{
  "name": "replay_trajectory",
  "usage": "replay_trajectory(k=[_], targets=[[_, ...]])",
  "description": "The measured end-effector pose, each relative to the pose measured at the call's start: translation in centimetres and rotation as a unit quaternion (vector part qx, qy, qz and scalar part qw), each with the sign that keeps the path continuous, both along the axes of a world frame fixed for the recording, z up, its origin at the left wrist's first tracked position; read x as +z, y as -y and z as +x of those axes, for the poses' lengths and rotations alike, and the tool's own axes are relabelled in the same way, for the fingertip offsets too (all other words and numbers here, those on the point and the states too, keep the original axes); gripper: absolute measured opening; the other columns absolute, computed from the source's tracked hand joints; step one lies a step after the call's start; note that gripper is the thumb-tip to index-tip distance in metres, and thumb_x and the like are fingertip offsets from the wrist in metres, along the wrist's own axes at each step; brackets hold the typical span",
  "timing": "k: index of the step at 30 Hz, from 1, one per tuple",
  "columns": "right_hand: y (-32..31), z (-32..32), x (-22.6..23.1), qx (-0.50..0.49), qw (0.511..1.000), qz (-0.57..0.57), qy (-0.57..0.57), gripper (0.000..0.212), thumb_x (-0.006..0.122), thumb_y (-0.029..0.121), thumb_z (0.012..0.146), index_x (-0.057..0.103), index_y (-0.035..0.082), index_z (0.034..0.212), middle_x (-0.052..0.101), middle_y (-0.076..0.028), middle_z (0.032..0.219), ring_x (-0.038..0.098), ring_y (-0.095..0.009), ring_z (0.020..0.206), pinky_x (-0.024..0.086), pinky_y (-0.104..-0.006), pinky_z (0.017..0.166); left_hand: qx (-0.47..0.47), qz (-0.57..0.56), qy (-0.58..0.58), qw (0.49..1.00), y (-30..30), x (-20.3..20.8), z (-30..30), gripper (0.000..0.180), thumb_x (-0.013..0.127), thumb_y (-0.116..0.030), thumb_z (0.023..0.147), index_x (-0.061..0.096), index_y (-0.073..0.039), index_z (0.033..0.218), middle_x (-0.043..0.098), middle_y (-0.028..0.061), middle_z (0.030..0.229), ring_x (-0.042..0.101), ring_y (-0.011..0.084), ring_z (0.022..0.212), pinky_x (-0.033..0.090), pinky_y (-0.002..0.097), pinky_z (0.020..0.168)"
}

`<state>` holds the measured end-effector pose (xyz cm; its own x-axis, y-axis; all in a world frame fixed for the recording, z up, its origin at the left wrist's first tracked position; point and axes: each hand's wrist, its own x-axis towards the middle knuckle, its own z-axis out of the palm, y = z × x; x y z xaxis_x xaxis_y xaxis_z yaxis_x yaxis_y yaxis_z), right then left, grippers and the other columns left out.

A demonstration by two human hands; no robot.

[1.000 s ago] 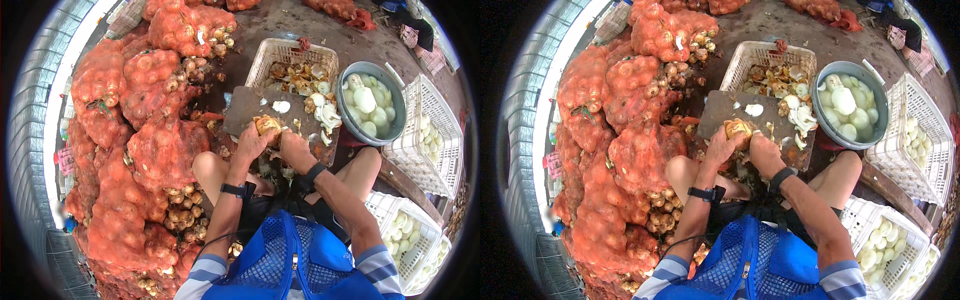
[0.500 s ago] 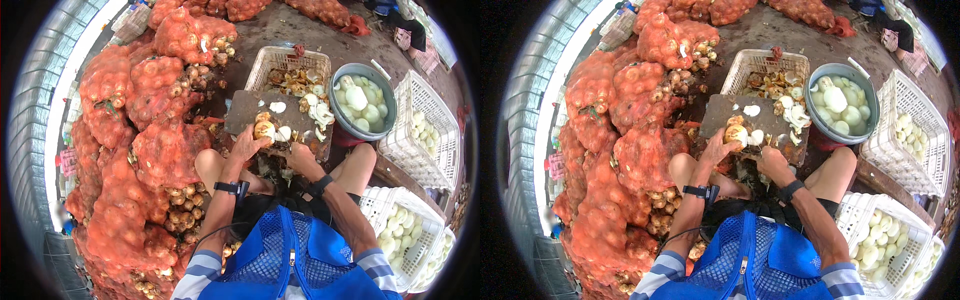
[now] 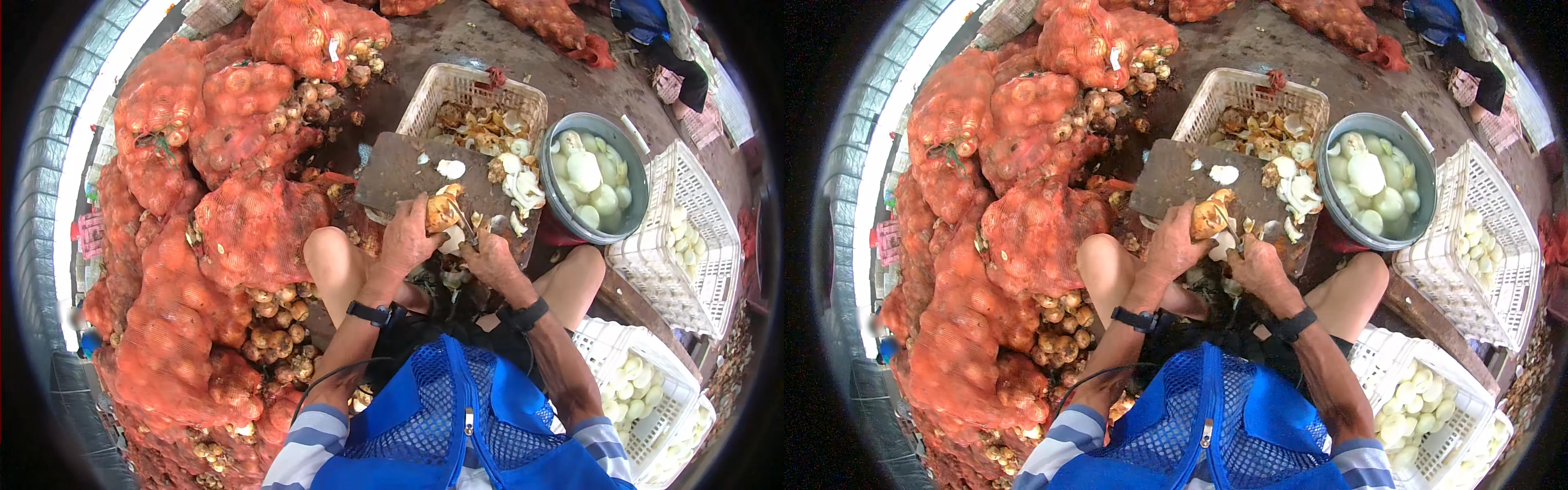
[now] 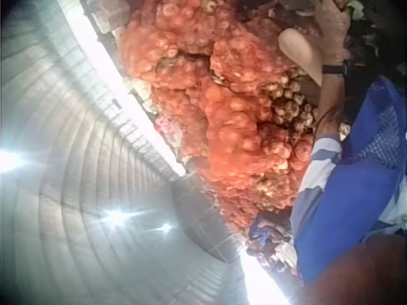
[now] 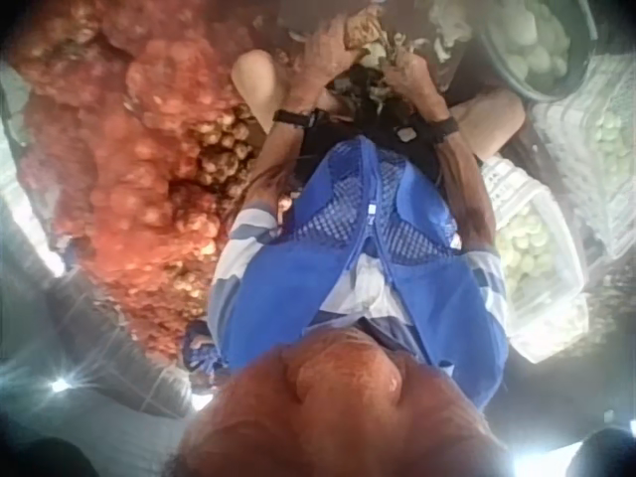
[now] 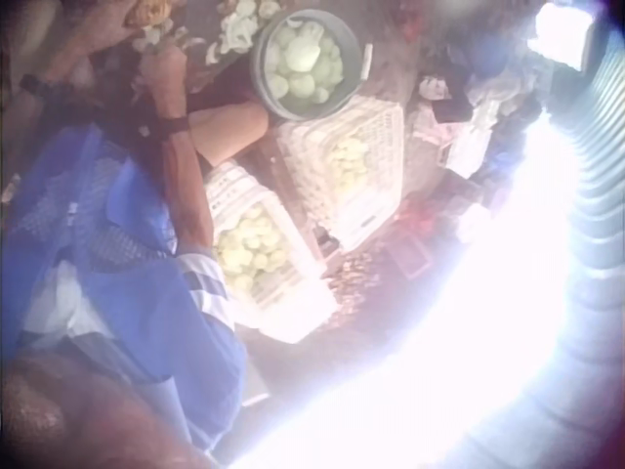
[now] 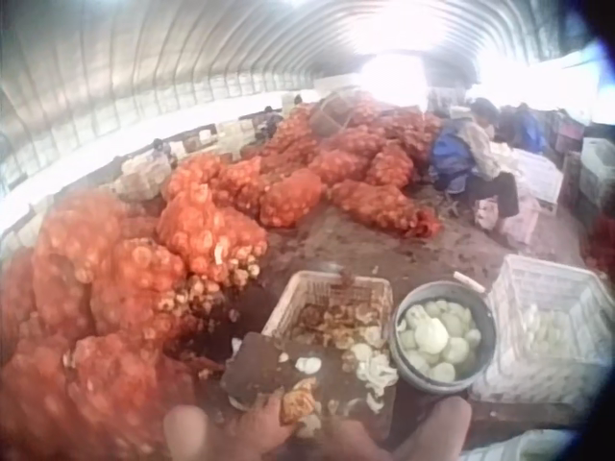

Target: Peeling the outer skins off onions using a knife.

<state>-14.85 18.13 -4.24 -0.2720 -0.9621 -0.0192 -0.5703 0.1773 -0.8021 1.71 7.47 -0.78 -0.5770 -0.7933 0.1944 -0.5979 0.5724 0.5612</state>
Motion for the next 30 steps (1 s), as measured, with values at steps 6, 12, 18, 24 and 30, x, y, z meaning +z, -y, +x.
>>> replay_trajectory(k=[6,12,18,24,30], targets=[[0.6,0.5,1.7,0.002,1.0,0.008,0.013,0.032,0.07,0.024,0.086,0.06,-0.007,0.087,0.061,-0.034,0.075,0.065,-0.049,0.077,0.051,-0.0522,0.065,-0.034,-0.052,0.006,0.998,-0.1,-0.4,0.0,0.077,0.087,-0.018,0.063,0.049,0.0,0.127,0.056,0.0198,0.112,0.059,0.0385,0.104,0.053,0.0448,0.084],[0.3,-1.3,1.0,0.221,0.926,-0.066,-0.298,0.023,0.068,0.018,0.083,0.065,-0.004,0.088,0.062,-0.019,0.07,0.066,-0.039,0.074,0.052,-0.0439,0.062,-0.051,-0.072,0.013,0.996,-0.1,-0.8,-0.1,0.075,0.085,-0.015,0.06,0.049,0.001,0.124,0.055,0.0179,0.105,0.059,0.0378,0.097,0.053,0.0439,0.081],[1.7,-1.4,1.5,0.175,0.957,0.031,-0.229,0.018,0.063,0.015,0.081,0.069,-0.002,0.087,0.064,-0.017,0.073,0.068,-0.035,0.074,0.054,-0.0427,0.061,-0.057,-0.078,0.043,0.994,0.0,-0.9,-0.3,0.067,0.085,-0.015,0.06,0.051,-0.002,0.116,0.056,0.0174,0.104,0.061,0.0387,0.096,0.055,0.0451,0.077],[2.4,0.0,1.0,0.117,0.981,0.129,-0.088,0.026,0.063,0.017,0.084,0.065,-0.008,0.089,0.065,-0.035,0.085,0.067,-0.048,0.088,0.055,-0.0513,0.074,-0.044,-0.061,0.055,0.996,0.2,-1.1,-0.1,0.065,0.086,-0.017,0.061,0.051,-0.002,0.113,0.058,0.0179,0.1,0.062,0.0389,0.092,0.055,0.0456,0.076],[2.9,2.8,-0.1,0.011,0.996,0.061,-0.061,0.03,0.069,0.021,0.084,0.06,-0.007,0.091,0.066,-0.033,0.083,0.065,-0.051,0.085,0.054,-0.0542,0.074,-0.018,0.002,0.063,0.998,1.3,-0.4,0.5,0.063,0.087,-0.027,0.064,0.054,-0.003,0.113,0.063,0.0231,0.1,0.065,0.0427,0.091,0.055,0.0484,0.078]])
